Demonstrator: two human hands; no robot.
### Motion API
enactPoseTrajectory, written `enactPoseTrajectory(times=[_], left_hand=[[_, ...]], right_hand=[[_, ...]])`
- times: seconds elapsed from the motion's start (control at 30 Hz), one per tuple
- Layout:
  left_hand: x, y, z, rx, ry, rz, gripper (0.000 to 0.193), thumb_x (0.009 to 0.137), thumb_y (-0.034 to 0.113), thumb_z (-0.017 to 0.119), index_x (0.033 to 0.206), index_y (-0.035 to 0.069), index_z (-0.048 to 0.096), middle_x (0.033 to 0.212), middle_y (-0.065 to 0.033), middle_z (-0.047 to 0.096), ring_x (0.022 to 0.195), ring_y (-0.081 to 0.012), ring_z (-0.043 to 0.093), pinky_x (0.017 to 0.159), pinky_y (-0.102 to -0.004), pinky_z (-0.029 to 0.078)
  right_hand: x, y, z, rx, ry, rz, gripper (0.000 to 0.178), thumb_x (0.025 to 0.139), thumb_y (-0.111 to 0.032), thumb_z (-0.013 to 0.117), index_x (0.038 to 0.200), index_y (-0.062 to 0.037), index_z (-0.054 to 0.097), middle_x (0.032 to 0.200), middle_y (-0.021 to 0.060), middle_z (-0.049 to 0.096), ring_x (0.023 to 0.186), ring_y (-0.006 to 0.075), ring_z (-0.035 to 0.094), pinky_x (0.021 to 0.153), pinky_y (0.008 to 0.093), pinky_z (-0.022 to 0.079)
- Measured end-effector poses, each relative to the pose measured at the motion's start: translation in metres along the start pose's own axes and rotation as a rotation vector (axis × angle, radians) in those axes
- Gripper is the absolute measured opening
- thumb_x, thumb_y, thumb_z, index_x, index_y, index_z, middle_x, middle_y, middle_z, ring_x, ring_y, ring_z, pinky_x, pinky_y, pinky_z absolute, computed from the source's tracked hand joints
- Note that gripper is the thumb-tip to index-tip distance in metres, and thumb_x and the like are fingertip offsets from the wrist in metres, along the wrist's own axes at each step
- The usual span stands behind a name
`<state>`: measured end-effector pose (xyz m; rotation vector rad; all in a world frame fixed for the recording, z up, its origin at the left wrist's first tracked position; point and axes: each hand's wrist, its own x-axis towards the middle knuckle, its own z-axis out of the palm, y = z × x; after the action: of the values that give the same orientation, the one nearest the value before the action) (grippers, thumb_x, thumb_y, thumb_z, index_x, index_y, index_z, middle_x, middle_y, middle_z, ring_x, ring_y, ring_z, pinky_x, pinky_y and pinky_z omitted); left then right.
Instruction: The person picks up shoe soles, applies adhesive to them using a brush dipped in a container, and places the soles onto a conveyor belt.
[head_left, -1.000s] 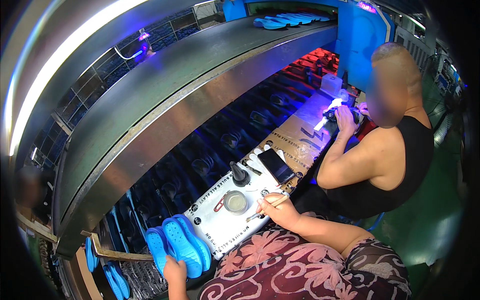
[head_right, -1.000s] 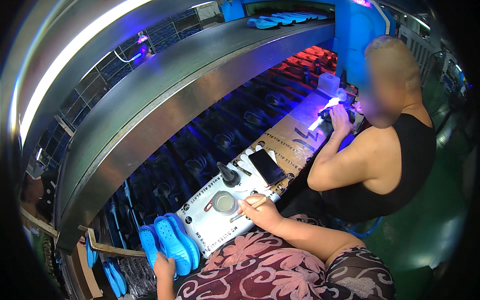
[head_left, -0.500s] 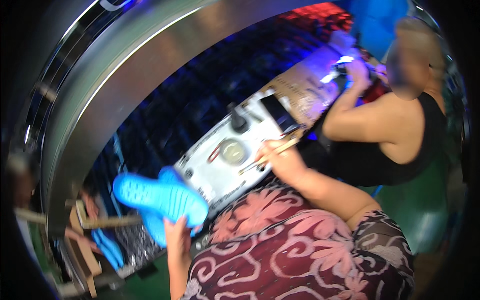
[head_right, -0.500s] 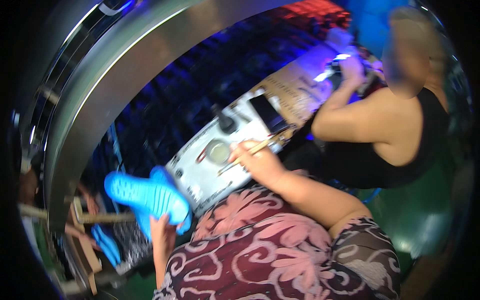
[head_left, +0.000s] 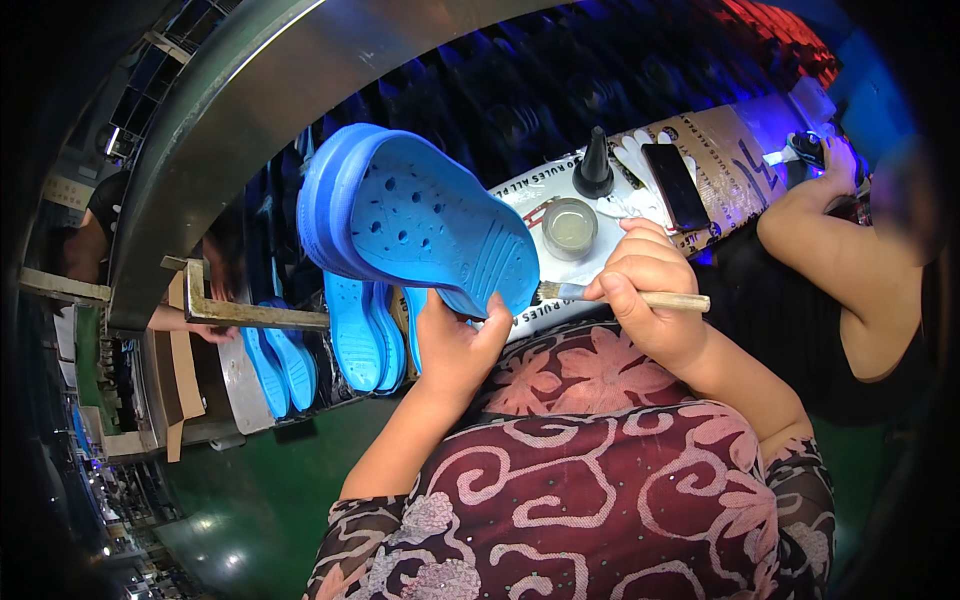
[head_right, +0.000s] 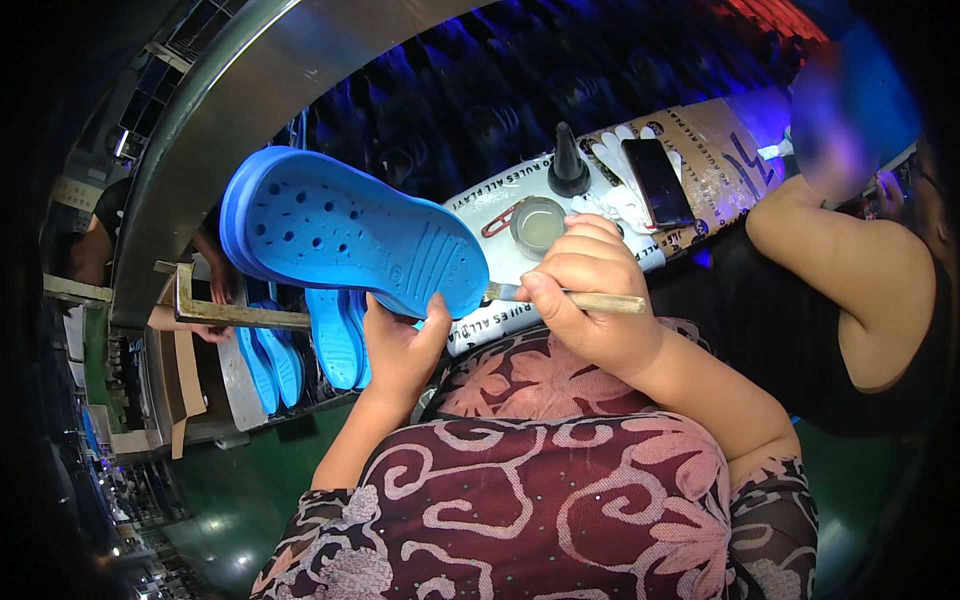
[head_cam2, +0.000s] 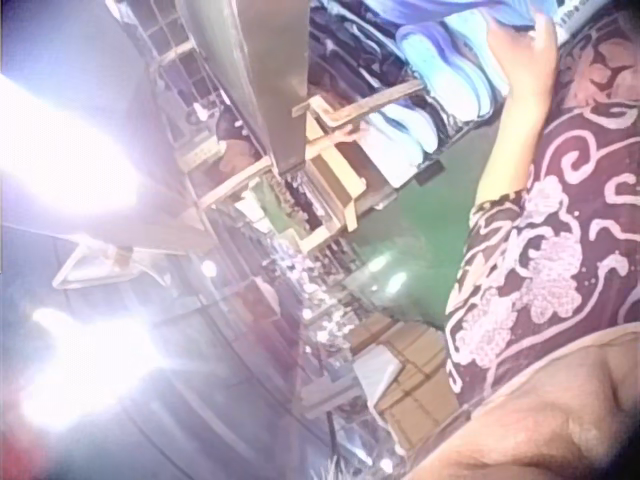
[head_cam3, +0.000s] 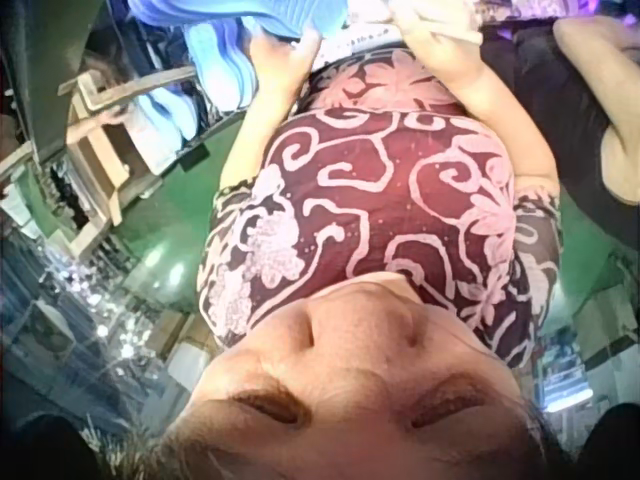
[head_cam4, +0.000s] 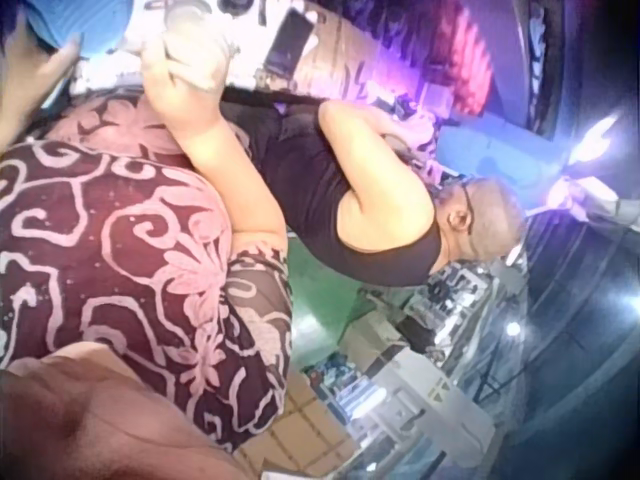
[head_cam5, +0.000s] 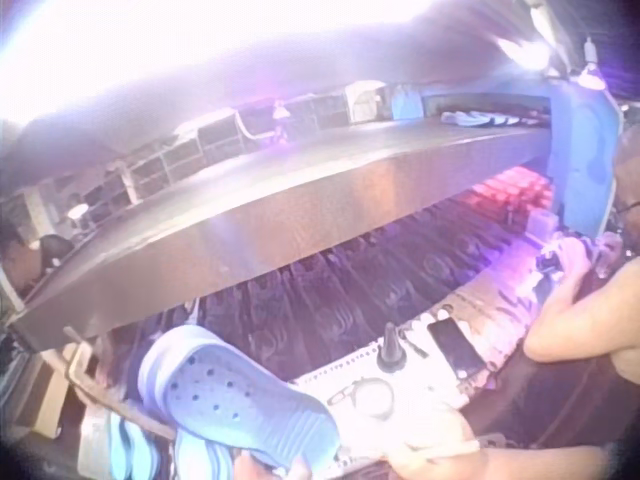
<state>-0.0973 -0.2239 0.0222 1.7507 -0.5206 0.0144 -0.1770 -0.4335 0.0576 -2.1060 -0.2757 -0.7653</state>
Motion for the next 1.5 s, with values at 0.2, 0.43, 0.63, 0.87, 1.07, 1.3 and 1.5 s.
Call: enactPoseTrajectory(times=[0.2, 0.43, 0.63, 0.87, 1.07, 1.3, 1.5], left_hand=[[0.001, 0.006, 0.003, 0.060, 0.001, 0.092, 0.029, 0.073, 0.003, 0.066, 0.099, -0.004, 0.056, 0.083, -0.0143, 0.066, 0.072, -0.0212, 0.066, 0.067, -0.0318, 0.051], [-0.002, -0.004, -0.003, 0.140, -0.119, 0.116, 0.032, 0.076, -0.004, 0.063, 0.105, -0.007, 0.052, 0.097, -0.0139, 0.063, 0.085, -0.0182, 0.064, 0.078, -0.0301, 0.050], [0.005, 0.002, 0.005, 0.062, 0.006, 0.199, 0.026, 0.070, -0.002, 0.064, 0.096, -0.004, 0.062, 0.088, -0.0152, 0.065, 0.078, -0.0261, 0.064, 0.072, -0.0349, 0.050], [0.008, 0.011, 0.004, 0.195, 0.005, 0.347, 0.019, 0.071, 0.000, 0.065, 0.090, -0.003, 0.064, 0.081, -0.0144, 0.064, 0.068, -0.0272, 0.062, 0.064, -0.0358, 0.049], [0.002, 0.030, 0.002, 0.378, -0.015, 0.278, 0.012, 0.082, 0.010, 0.063, 0.080, -0.001, 0.063, 0.067, -0.0139, 0.060, 0.054, -0.0272, 0.057, 0.051, -0.0396, 0.045], [-0.001, 0.023, 0.002, 0.502, -0.003, 0.218, 0.014, 0.084, 0.014, 0.060, 0.078, 0.001, 0.062, 0.065, -0.0123, 0.059, 0.052, -0.0248, 0.056, 0.049, -0.0377, 0.044], [0.001, 0.020, -0.004, 0.485, -0.014, 0.287, 0.011, 0.081, 0.011, 0.062, 0.082, 0.000, 0.062, 0.070, -0.0137, 0.061, 0.056, -0.0258, 0.058, 0.053, -0.0369, 0.046]], right_hand=[[0.000, 0.003, 0.010, -0.041, -0.003, -0.001, 0.019, 0.083, -0.016, 0.064, 0.064, -0.0098, 0.065, 0.061, 0.0029, 0.057, 0.064, 0.0230, 0.055, 0.085, 0.0392, 0.041], [-0.001, 0.005, 0.005, -0.087, 0.023, 0.021, 0.021, 0.083, -0.016, 0.063, 0.063, -0.0078, 0.064, 0.061, 0.0042, 0.057, 0.063, 0.0240, 0.053, 0.082, 0.0363, 0.040], [0.001, 0.008, 0.011, -0.107, -0.020, -0.038, 0.020, 0.083, -0.018, 0.063, 0.066, -0.0083, 0.064, 0.062, 0.0030, 0.056, 0.064, 0.0230, 0.053, 0.085, 0.0378, 0.040], [0.002, 0.006, 0.007, -0.097, -0.016, -0.094, 0.018, 0.084, -0.020, 0.064, 0.069, -0.0098, 0.067, 0.062, 0.0026, 0.057, 0.064, 0.0225, 0.054, 0.086, 0.0383, 0.040], [-0.002, 0.006, 0.008, -0.094, -0.049, -0.048, 0.017, 0.083, -0.019, 0.066, 0.069, -0.0097, 0.066, 0.064, 0.0021, 0.058, 0.065, 0.0214, 0.056, 0.086, 0.0389, 0.041], [0.000, 0.002, 0.012, -0.051, -0.039, -0.049, 0.019, 0.084, -0.020, 0.065, 0.068, -0.0096, 0.066, 0.062, 0.0022, 0.057, 0.065, 0.0212, 0.056, 0.087, 0.0390, 0.041], [0.002, 0.002, 0.007, -0.031, -0.064, 0.002, 0.026, 0.089, -0.021, 0.060, 0.068, -0.0084, 0.067, 0.062, 0.0037, 0.056, 0.064, 0.0227, 0.054, 0.086, 0.0384, 0.040]])
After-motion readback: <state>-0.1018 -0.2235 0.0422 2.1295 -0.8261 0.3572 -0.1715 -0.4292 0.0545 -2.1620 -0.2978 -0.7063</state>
